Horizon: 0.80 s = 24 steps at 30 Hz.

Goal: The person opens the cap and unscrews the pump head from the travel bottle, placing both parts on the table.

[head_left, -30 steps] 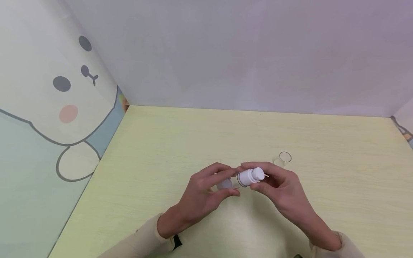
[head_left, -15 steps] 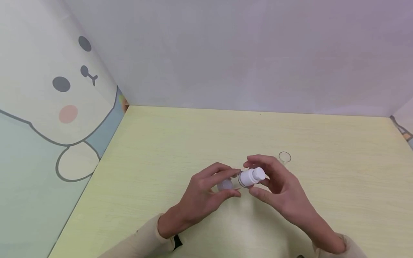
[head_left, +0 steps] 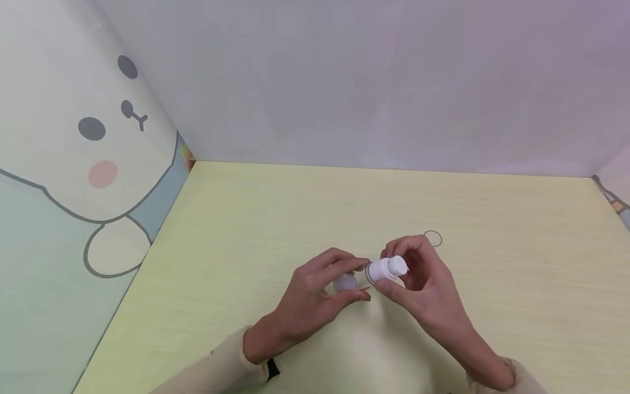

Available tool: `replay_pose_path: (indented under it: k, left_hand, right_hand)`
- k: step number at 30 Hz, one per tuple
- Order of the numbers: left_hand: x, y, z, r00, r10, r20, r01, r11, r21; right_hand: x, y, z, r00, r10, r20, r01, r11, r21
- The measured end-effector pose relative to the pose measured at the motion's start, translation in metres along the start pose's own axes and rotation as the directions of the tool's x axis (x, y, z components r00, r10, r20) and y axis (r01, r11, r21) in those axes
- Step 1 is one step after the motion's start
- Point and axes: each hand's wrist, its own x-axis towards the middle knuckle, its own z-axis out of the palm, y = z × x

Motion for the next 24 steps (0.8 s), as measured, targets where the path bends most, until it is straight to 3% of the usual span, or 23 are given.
replay_pose_path:
  k: [6,14,24]
  left_hand:
    - [-0.0003,-0.0008,0.0004,1.0,0.007,-0.006,-0.007,1.0,0.011]
    - [-0.0012,-0.001,0.0002,1.0,-0.004,0.002,0.004,1.0,0.002]
    - [-0.0013,-0.0007,0.0005,1.0,-0.01,0.008,0.01,1.0,0.017]
  right_hand:
    - [0.0015,-0.0017,0.002,1.0,-0.002,0.006,0.002,1.0,-0.026]
    - [0.0032,0.0025,-0.001,0.984,-0.157,0.083,0.153,0.987,0.054]
    - [0.003,0.0044,-0.0041,0.959,-0.237,0.153,0.226,0.97,0.09]
